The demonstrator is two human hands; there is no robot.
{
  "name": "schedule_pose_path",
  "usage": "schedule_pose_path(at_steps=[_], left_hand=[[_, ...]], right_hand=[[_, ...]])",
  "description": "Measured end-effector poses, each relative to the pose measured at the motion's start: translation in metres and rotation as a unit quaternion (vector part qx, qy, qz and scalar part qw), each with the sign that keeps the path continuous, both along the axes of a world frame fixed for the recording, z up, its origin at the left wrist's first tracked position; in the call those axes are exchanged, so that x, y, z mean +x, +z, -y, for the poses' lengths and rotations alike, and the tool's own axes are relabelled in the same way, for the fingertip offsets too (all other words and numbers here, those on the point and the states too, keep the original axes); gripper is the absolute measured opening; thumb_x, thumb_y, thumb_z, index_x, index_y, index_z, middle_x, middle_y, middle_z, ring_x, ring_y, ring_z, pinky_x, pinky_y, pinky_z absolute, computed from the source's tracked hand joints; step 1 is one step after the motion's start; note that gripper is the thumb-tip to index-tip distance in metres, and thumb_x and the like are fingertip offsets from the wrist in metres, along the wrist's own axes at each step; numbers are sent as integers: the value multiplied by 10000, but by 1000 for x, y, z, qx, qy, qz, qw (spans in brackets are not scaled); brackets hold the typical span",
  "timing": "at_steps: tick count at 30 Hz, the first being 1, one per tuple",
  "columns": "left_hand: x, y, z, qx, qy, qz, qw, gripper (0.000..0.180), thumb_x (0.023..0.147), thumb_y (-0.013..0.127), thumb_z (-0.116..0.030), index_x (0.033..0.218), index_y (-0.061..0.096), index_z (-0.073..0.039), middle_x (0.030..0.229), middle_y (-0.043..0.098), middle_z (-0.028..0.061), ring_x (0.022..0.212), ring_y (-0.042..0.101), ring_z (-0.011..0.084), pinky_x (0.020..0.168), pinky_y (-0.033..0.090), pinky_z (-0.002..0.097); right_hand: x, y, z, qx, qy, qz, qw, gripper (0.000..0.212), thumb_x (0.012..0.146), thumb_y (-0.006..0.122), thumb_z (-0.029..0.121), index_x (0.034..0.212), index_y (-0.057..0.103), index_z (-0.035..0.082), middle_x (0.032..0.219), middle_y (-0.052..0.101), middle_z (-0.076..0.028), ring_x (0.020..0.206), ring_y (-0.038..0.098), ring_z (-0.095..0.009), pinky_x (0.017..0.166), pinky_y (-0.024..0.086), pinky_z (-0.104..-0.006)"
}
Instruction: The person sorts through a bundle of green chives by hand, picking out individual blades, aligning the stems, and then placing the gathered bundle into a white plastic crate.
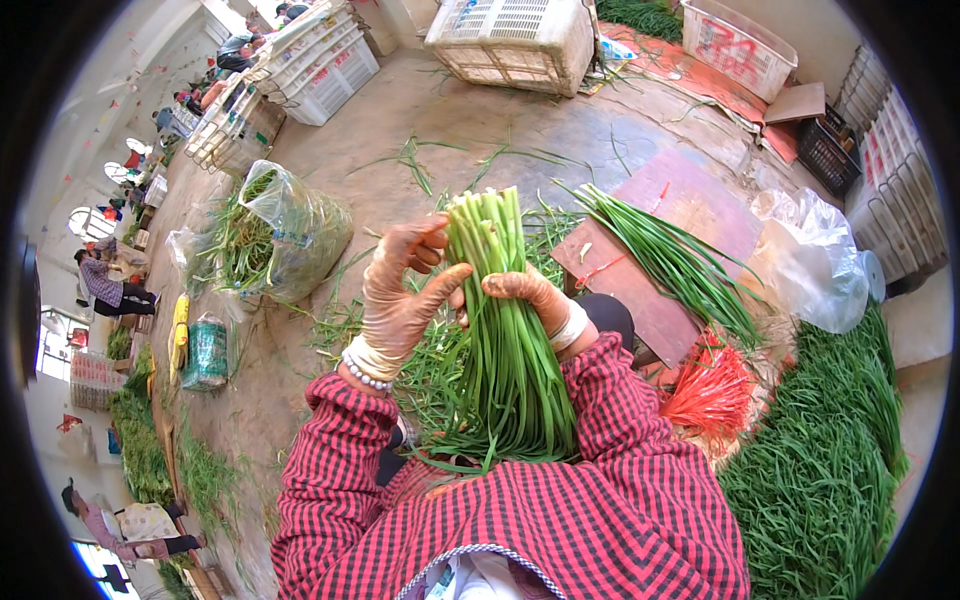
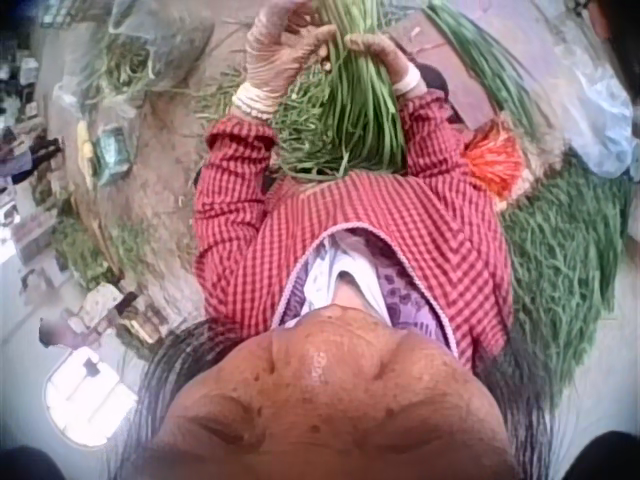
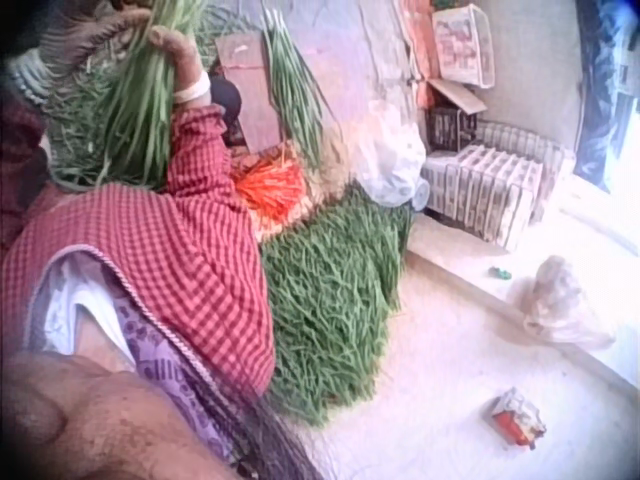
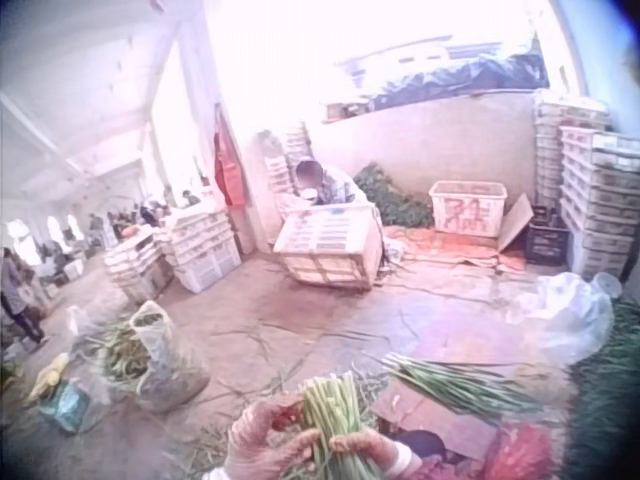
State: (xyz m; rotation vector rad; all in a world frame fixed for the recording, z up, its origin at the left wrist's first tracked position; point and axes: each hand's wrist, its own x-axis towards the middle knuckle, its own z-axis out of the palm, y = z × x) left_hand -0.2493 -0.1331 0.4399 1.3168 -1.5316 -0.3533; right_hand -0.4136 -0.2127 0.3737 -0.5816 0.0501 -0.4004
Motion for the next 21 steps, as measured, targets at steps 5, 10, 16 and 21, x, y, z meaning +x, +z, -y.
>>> schedule_pose_path(at_steps=[5,10,16,21], left_hand=[[5,0,-4,-41,30,39,998,179,847,715,-38,1018,659,-30,868,620,72,720,613,142,607,489,283],[37,4,-2,-63,177,23,982,94,882,707,-130,935,668,-63,834,651,41,727,604,109,630,492,259],[87,-11,-5,46,17,-321,946,547,803,790,-290,1238,542,-70,1184,594,24,1113,562,156,987,428,293],[20,-11,-28,199,-209,-438,852,934,691,822,-283,1458,345,-44,1374,511,152,1203,541,255,1048,416,385]], right_hand=[[12,5,-11,16,22,15,1000,547,836,672,249,1312,477,65,1014,647,-119,857,656,-235,790,545,-347],[12,1,-11,-32,35,8,999,555,835,672,238,1318,467,56,1009,649,-122,835,656,-224,770,539,-339],[18,7,-13,-38,73,16,996,550,828,684,249,1292,475,42,998,652,-138,826,657,-227,765,543,-338],[35,15,-30,-56,181,-4,982,566,841,687,377,1247,520,20,1013,670,-180,878,680,-263,801,559,-365]])
